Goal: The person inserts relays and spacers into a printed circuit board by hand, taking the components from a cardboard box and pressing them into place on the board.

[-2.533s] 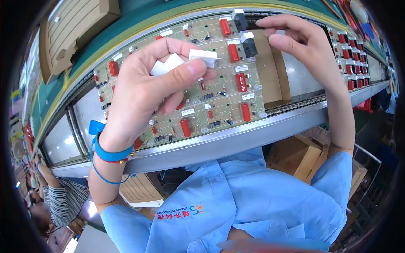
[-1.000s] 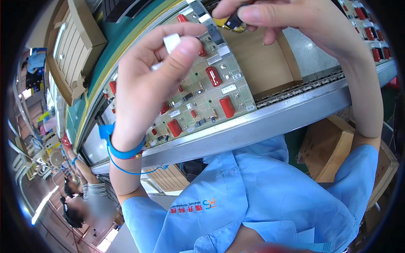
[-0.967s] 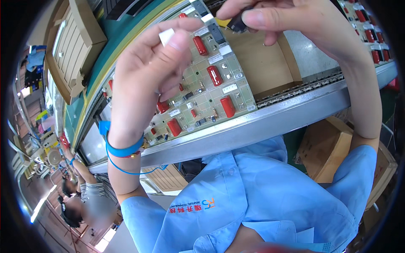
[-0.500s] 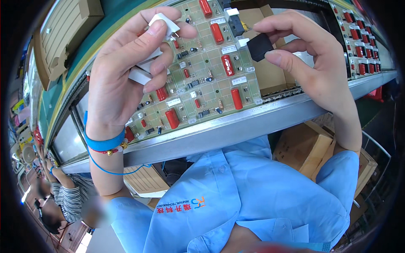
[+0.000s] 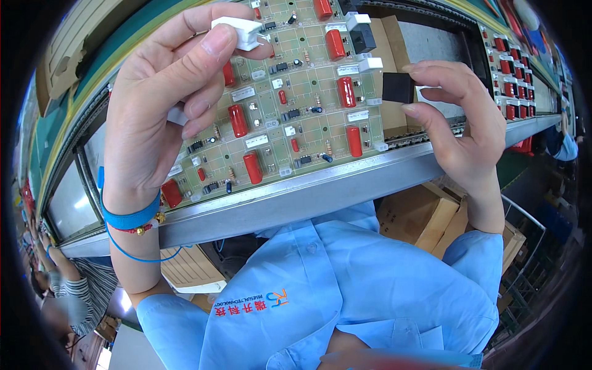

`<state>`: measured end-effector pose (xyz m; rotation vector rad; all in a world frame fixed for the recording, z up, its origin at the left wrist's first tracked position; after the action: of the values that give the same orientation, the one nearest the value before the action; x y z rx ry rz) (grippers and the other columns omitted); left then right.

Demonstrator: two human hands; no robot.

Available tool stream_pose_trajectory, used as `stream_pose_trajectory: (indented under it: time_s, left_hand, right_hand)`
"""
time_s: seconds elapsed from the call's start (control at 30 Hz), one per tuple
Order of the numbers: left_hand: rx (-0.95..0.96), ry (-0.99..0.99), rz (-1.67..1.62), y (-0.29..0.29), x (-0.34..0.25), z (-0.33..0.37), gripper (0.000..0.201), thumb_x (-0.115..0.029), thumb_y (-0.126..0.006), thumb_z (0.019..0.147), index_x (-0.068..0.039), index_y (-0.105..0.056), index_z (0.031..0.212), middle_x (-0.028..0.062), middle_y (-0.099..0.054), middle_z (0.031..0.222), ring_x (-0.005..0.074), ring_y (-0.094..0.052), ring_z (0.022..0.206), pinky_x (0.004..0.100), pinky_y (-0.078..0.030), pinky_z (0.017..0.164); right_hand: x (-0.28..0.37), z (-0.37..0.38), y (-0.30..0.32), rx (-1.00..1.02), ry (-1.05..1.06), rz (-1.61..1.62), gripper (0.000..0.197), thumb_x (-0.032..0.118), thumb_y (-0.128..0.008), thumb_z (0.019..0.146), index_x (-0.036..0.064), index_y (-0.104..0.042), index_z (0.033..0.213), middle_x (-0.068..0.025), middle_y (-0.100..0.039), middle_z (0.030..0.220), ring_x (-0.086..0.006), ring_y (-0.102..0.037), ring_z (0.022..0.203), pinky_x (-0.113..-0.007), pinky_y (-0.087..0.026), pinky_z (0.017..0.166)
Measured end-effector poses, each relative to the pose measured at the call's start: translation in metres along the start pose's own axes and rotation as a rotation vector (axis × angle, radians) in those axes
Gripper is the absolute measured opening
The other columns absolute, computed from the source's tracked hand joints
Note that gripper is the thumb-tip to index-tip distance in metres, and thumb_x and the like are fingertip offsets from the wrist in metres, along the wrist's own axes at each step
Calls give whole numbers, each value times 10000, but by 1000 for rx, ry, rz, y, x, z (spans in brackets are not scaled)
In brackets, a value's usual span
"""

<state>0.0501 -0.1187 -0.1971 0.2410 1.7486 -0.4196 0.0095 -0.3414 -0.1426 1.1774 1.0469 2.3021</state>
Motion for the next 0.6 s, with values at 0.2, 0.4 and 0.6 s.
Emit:
stream_pose_trajectory:
  time_s: [0.2,0.4,0.6]
  left_hand:
    - [10,-3,16,-4,1,0,330,-228,-524,971,-13,-518,1222,75,-596,997,-16,-321,500,117,-278,407]
    - [7,29,105,-17,-2,1,308,-191,-541,956,-12,-535,1207,75,-635,948,-12,-318,491,126,-257,406]
    - [-21,41,147,-21,-4,3,310,-183,-595,929,-16,-565,1189,55,-657,896,-14,-339,497,132,-249,415]
  right_hand:
    - [-2,0,-15,43,32,-101,325,-81,-699,686,2,-614,989,-114,-654,969,-232,-651,842,-292,-532,685]
    - [6,4,-14,42,110,-179,310,-41,-710,648,37,-615,933,-85,-652,884,-256,-647,778,-315,-513,643]
    - [14,5,-16,69,279,-312,232,14,-686,653,33,-642,879,-86,-668,927,-229,-663,788,-297,-542,624]
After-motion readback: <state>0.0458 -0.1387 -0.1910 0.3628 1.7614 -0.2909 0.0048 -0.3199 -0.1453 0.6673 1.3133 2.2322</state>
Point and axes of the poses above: each hand's wrist, its own z-axis towards the middle knuckle, its own y-axis out of the back of the hand, x = y × z, the point moved 9 cm from there along z, towards the middle knuckle
